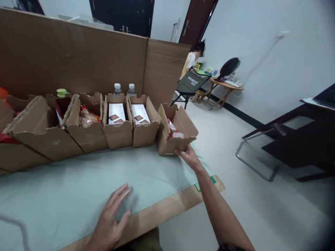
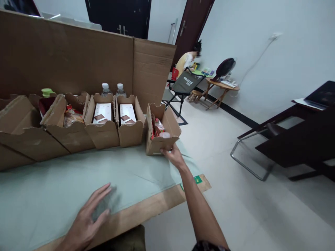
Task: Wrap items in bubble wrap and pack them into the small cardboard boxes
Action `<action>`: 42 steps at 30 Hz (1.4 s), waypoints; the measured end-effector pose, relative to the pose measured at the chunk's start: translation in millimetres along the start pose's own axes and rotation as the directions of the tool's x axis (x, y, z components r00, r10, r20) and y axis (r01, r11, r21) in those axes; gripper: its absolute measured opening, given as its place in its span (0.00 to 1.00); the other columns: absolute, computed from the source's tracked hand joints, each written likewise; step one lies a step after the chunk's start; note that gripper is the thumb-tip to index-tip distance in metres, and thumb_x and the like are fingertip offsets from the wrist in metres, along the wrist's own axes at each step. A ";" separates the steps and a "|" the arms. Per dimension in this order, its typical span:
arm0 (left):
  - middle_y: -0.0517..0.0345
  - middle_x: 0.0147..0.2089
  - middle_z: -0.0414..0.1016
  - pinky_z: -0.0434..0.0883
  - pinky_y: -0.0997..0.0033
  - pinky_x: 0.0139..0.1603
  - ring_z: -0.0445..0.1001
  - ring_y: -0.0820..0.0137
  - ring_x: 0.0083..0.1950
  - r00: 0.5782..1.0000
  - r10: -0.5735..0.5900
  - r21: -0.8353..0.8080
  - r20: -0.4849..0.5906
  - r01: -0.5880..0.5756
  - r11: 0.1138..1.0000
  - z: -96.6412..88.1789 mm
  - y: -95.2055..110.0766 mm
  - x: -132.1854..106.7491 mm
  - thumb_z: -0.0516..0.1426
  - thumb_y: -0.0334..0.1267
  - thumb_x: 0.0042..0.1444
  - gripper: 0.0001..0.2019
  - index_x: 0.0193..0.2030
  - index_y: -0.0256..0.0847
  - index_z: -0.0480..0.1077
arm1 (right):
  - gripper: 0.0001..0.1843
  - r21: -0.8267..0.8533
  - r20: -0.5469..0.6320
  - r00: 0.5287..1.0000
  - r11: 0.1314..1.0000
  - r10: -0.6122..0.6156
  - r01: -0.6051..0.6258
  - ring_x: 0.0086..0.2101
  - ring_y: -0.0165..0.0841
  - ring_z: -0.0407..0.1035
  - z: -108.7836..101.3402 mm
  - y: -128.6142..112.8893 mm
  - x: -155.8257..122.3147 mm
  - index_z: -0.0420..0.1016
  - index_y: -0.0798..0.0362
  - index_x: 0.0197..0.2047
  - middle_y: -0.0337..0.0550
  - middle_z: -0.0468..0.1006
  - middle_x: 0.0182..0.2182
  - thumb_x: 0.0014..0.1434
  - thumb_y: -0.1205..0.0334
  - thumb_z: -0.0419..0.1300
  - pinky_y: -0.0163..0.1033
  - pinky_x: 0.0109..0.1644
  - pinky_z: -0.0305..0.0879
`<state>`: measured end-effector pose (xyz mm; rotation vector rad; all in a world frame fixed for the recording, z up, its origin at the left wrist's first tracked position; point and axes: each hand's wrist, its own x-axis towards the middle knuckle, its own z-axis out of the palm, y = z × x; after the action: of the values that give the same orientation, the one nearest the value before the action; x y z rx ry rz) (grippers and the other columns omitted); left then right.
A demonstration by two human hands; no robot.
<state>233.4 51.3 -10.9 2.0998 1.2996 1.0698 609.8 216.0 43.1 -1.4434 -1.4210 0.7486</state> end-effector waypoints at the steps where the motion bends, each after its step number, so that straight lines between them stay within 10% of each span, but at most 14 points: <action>1: 0.52 0.67 0.74 0.80 0.61 0.58 0.76 0.60 0.65 0.999 0.015 0.060 -0.046 -0.012 0.998 -8.2 -7.3 -6.5 0.56 0.34 0.65 0.24 0.66 0.52 0.69 | 0.34 0.018 0.024 1.000 1.000 -0.011 0.010 0.48 0.48 0.75 -1.9 0.9 19.3 0.74 0.51 0.52 0.50 0.82 0.48 0.44 0.46 0.72 0.53 0.54 0.72; 9: 0.51 0.65 0.74 0.80 0.64 0.57 0.77 0.60 0.63 0.986 0.123 0.332 -0.114 -0.079 0.940 -27.0 -41.9 -39.9 0.58 0.34 0.63 0.20 0.61 0.48 0.73 | 0.33 0.076 0.138 0.989 0.996 -0.056 0.046 0.49 0.42 0.76 24.0 0.8 94.7 0.75 0.53 0.53 0.50 0.83 0.51 0.45 0.49 0.69 0.47 0.51 0.75; 18: 0.48 0.66 0.73 0.79 0.64 0.58 0.75 0.60 0.64 0.990 0.081 0.242 -0.117 -0.050 0.969 -29.9 -31.5 -38.3 0.57 0.32 0.62 0.20 0.61 0.46 0.72 | 0.21 -0.167 -0.244 0.957 0.979 -0.157 0.118 0.37 0.39 0.77 3.6 -52.7 39.9 0.78 0.55 0.50 0.46 0.83 0.35 0.59 0.50 0.63 0.48 0.48 0.74; 24: 0.46 0.62 0.76 0.81 0.62 0.54 0.78 0.60 0.61 0.979 0.090 0.212 -0.183 -0.050 0.976 -30.9 -23.0 -27.8 0.56 0.33 0.63 0.17 0.58 0.45 0.72 | 0.36 -0.490 0.252 0.933 0.797 -0.258 0.353 0.29 0.35 0.75 68.9 -146.1 29.8 0.62 0.46 0.72 0.36 0.83 0.30 0.61 0.59 0.61 0.39 0.38 0.70; 30: 0.46 0.58 0.78 0.82 0.58 0.51 0.80 0.60 0.57 0.953 0.080 0.184 -0.293 -0.026 0.983 -31.5 -13.5 -21.0 0.55 0.34 0.63 0.14 0.54 0.44 0.74 | 0.14 -0.729 0.237 0.960 0.625 -0.149 0.277 0.37 0.42 0.79 96.7 -167.5 44.2 0.83 0.48 0.44 0.43 0.86 0.34 0.63 0.64 0.56 0.41 0.42 0.68; 39: 0.45 0.61 0.74 0.79 0.57 0.56 0.76 0.59 0.61 0.951 0.091 0.088 -0.295 -0.067 0.994 -34.2 0.6 -27.7 0.56 0.32 0.64 0.15 0.56 0.43 0.72 | 0.12 -0.531 0.275 0.944 0.789 -0.184 0.309 0.30 0.34 0.79 84.4 -190.3 -116.8 0.81 0.48 0.43 0.41 0.86 0.32 0.68 0.61 0.55 0.36 0.36 0.70; 42: 0.44 0.60 0.73 0.79 0.60 0.55 0.76 0.60 0.59 0.955 0.068 0.019 -0.288 -0.065 0.998 -38.3 15.5 -30.1 0.56 0.32 0.64 0.17 0.59 0.42 0.70 | 0.13 -0.213 0.487 0.853 0.921 -0.188 0.325 0.30 0.33 0.79 88.8 -214.7 -173.8 0.79 0.46 0.53 0.41 0.86 0.35 0.69 0.59 0.57 0.37 0.35 0.74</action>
<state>203.5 16.4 11.5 2.0635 1.3739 1.4460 419.9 39.5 173.5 -1.2932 -2.1231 0.7598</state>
